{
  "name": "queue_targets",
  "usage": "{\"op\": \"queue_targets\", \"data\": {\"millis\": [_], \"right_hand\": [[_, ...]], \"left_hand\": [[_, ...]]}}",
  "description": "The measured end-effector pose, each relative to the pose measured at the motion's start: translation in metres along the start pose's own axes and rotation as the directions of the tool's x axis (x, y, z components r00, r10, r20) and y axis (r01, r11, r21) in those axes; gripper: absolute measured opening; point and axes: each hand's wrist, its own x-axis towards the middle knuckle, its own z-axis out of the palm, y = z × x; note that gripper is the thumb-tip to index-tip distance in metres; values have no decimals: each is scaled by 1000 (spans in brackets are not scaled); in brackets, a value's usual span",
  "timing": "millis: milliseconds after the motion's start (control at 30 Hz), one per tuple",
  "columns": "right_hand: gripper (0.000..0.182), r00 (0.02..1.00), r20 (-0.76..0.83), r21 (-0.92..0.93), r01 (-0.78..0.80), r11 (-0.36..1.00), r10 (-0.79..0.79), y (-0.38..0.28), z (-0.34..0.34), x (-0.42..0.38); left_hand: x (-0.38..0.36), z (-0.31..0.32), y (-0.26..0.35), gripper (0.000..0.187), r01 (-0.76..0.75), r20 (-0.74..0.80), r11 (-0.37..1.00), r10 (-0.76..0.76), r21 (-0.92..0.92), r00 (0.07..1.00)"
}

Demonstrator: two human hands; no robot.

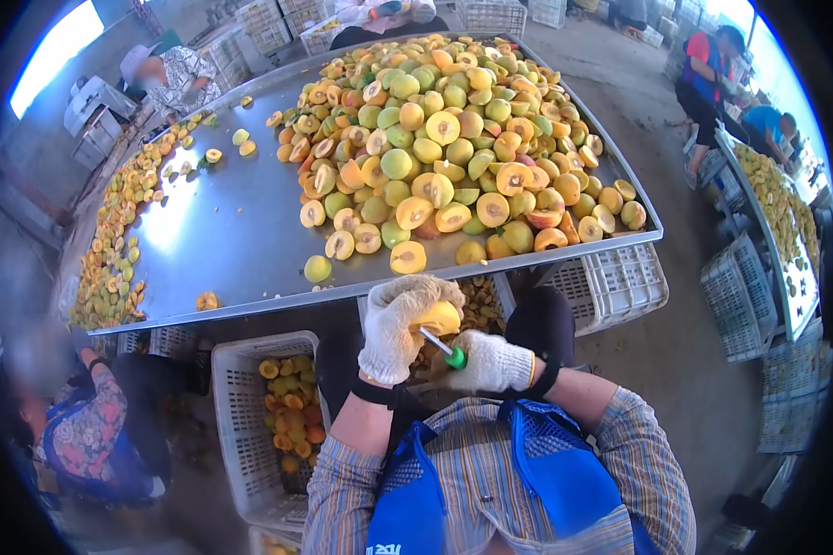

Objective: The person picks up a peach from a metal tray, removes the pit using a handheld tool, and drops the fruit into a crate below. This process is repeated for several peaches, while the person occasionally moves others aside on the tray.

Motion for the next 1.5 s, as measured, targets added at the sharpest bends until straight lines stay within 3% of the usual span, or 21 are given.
{"op": "queue_targets", "data": {"millis": [33,67,100,167,233,300,367,433,500,567,667,700,733,767,800,900,1067,1233,1300,1333,1500], "right_hand": [[34,983,182,371,-59,927,-10,-2,5,-2],[40,929,-117,365,370,854,-352,5,21,7],[40,929,-115,363,369,855,-352,18,23,8],[44,927,-274,-162,219,962,-257,8,8,5],[50,993,-81,-413,-114,904,88,12,-6,10],[42,896,-286,-30,345,938,-339,22,14,11],[33,963,98,570,151,807,-249,19,23,9],[28,960,276,552,-121,825,-44,17,17,10],[29,998,43,-26,-47,999,48,22,17,16],[31,937,48,-239,-326,915,347,15,-4,20],[26,964,-211,-493,-247,834,161,73,-3,14],[26,965,-210,-487,-244,839,159,73,-8,12],[25,968,-179,-512,-242,824,173,81,-9,12],[25,971,-152,-540,-240,807,187,87,-9,15],[25,972,-148,-540,-233,809,181,84,-8,16],[23,970,-219,-517,-206,831,104,73,-6,21],[28,985,-129,-472,-166,866,118,63,5,16],[38,969,-141,-414,-243,877,202,51,-5,8],[42,958,-205,-338,-264,903,203,36,-15,11],[42,956,-249,-250,-216,944,153,25,-18,13],[41,960,-279,-244,-93,965,21,-20,-17,24]], "left_hand": [[2,-1,2,21,43,123,999,-43,5,991],[0,3,8,19,83,156,995,-91,55,984],[1,2,10,19,81,155,995,-88,53,984],[3,-1,13,18,264,165,941,-300,211,940],[5,1,10,16,309,82,899,-349,309,934],[7,2,7,17,308,77,934,-326,183,942],[10,-8,-10,24,199,287,980,-182,-30,940],[14,-8,-20,30,2,-218,931,-87,-364,972],[15,-41,-21,31,-134,-519,958,-18,-254,855],[-8,-73,3,27,-161,-511,962,27,-219,859],[-68,-142,35,31,-67,-681,928,316,365,660],[-85,-161,47,34,83,-654,803,416,591,632],[-93,-147,72,35,500,-623,373,423,781,658],[-98,-130,91,37,712,-604,-204,405,672,686],[-93,-137,86,43,701,-435,-344,592,625,678],[-35,-144,89,48,441,-32,-486,645,754,764],[67,-157,73,51,430,-328,-544,278,721,903],[67,-169,91,53,391,-401,-337,44,856,915],[45,-170,86,46,217,-433,781,76,586,898],[33,-160,85,46,116,-335,913,25,392,942],[-4,-92,41,53,-15,-163,983,-15,-181,987]]}}
